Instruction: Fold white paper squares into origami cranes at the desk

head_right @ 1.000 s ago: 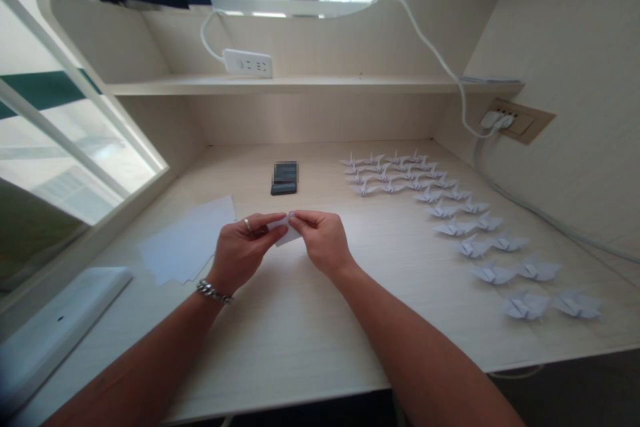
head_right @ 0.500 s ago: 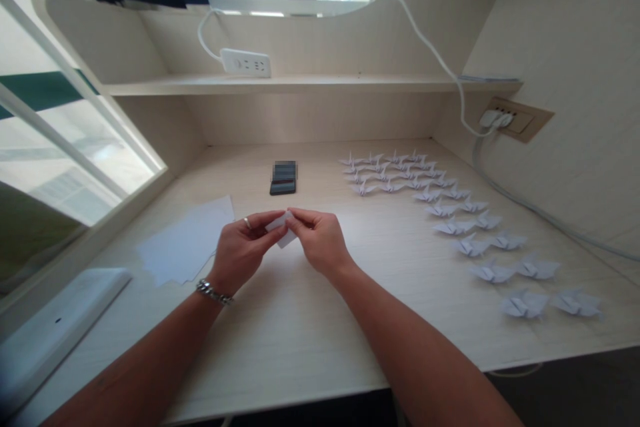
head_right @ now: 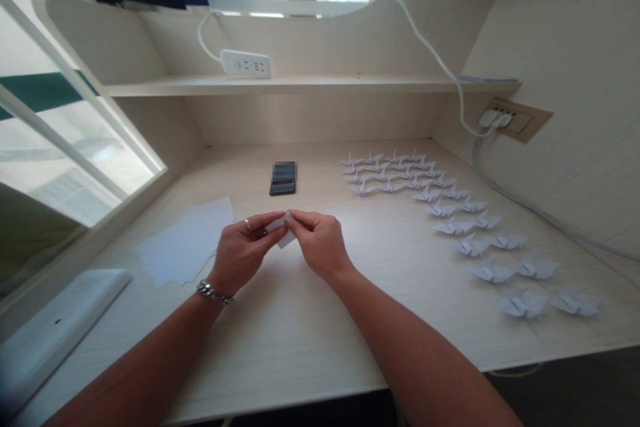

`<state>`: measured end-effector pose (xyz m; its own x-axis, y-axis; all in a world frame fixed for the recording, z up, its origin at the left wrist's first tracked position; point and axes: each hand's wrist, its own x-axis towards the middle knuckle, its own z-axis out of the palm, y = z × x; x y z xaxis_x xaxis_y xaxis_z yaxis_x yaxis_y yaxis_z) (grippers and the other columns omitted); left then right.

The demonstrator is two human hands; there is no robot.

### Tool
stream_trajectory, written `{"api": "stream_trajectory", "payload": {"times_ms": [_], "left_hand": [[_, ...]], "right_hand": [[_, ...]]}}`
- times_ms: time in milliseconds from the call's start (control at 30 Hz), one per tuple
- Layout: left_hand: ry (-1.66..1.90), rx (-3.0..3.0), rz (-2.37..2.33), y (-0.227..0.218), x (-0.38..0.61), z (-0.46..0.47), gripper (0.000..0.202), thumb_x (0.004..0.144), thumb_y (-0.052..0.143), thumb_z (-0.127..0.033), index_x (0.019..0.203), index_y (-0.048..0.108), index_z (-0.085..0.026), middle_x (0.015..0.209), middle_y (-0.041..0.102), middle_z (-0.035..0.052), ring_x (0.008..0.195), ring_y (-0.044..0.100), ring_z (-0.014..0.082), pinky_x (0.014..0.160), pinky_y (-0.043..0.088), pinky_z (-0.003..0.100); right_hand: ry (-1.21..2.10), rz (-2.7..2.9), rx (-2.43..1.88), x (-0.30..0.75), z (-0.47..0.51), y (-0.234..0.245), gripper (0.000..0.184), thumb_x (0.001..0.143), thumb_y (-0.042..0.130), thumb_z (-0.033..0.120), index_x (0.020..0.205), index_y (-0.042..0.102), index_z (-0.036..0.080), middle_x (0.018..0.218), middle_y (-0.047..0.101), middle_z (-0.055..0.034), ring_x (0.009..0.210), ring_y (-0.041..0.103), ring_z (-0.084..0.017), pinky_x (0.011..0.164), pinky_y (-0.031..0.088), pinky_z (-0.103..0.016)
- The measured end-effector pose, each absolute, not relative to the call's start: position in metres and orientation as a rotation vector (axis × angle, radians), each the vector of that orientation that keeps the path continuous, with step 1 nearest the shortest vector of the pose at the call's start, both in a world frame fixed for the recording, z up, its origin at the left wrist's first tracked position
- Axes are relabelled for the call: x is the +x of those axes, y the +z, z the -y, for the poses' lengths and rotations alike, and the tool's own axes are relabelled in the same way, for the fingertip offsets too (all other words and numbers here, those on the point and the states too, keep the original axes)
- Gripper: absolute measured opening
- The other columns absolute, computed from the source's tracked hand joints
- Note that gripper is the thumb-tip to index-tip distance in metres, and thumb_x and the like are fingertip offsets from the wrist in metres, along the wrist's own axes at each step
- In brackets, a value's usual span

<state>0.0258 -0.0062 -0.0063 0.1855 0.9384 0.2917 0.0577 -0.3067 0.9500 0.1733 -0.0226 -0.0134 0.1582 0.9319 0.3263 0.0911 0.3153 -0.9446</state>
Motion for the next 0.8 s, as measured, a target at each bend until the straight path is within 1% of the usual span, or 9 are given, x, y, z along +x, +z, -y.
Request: {"api": "stream_trajectory", "payload": {"times_ms": [167,433,500,567,633,733,800], "left_hand": [[1.241,1.598,-0.984,-0.0054,0.0257,0.0074,0.032,0.073,0.075,-0.031,0.102,0.074,-0.017,0.097,0.076,0.0078,0.083,0.070,0.0203,0.074,0.058,0.029],[1.212,1.583,-0.974,-0.0021,0.0267,0.0083,0.028,0.072,0.076,-0.030,0.097,0.075,-0.016,0.093,0.075,0.0072,0.080,0.069,0.0184,0.070,0.056,0.027],[1.220,1.554,-0.991,-0.0027,0.0268,0.0074,0.032,0.070,0.077,-0.030,0.098,0.074,-0.015,0.084,0.074,0.0059,0.072,0.067,0.0157,0.064,0.054,0.025],[1.211,1.518,-1.003,-0.0040,0.0266,0.0061,0.039,0.068,0.079,-0.029,0.103,0.071,-0.014,0.071,0.070,0.0021,0.061,0.063,0.0126,0.056,0.051,0.023],[1.170,1.474,-0.984,-0.0053,0.0262,0.0049,0.044,0.066,0.080,-0.028,0.106,0.068,-0.013,0.062,0.065,-0.0012,0.056,0.059,0.0111,0.054,0.048,0.023],[1.111,1.427,-0.963,-0.0057,0.0253,0.0041,0.048,0.066,0.080,-0.028,0.108,0.065,-0.012,0.062,0.065,-0.0009,0.058,0.060,0.0116,0.057,0.049,0.024],[1.096,1.427,-0.995,-0.0047,0.0248,0.0041,0.050,0.066,0.080,-0.029,0.110,0.064,-0.012,0.063,0.067,0.0002,0.058,0.060,0.0117,0.058,0.048,0.024]], "right_hand": [[0.869,1.206,-1.078,0.1727,0.0213,-0.0141,0.026,0.075,0.071,0.035,0.096,0.076,0.020,0.099,0.075,-0.0058,0.095,0.069,-0.026,0.087,0.054,-0.038],[1.047,1.085,-0.989,0.1727,0.0175,-0.0161,0.026,0.066,0.078,0.037,0.083,0.076,0.016,0.082,0.076,-0.0065,0.077,0.069,-0.023,0.072,0.054,-0.034],[1.072,1.043,-0.984,0.1722,0.0168,-0.0160,0.025,0.065,0.079,0.036,0.079,0.075,0.016,0.078,0.074,-0.0061,0.072,0.068,-0.021,0.069,0.053,-0.033],[1.063,0.999,-0.990,0.1718,0.0161,-0.0156,0.025,0.064,0.079,0.036,0.077,0.074,0.016,0.075,0.073,-0.0055,0.070,0.066,-0.020,0.067,0.053,-0.032],[1.026,0.959,-0.999,0.1717,0.0155,-0.0153,0.025,0.064,0.079,0.036,0.077,0.072,0.016,0.074,0.072,-0.0050,0.069,0.066,-0.019,0.066,0.053,-0.032],[1.017,0.938,-0.990,0.1724,0.0151,-0.0152,0.027,0.064,0.079,0.037,0.078,0.071,0.016,0.074,0.072,-0.0047,0.069,0.065,-0.019,0.066,0.053,-0.032],[1.087,0.955,-0.971,0.1729,0.0153,-0.0151,0.030,0.061,0.081,0.036,0.080,0.070,0.016,0.075,0.072,-0.0048,0.069,0.066,-0.019,0.066,0.054,-0.032]]}}
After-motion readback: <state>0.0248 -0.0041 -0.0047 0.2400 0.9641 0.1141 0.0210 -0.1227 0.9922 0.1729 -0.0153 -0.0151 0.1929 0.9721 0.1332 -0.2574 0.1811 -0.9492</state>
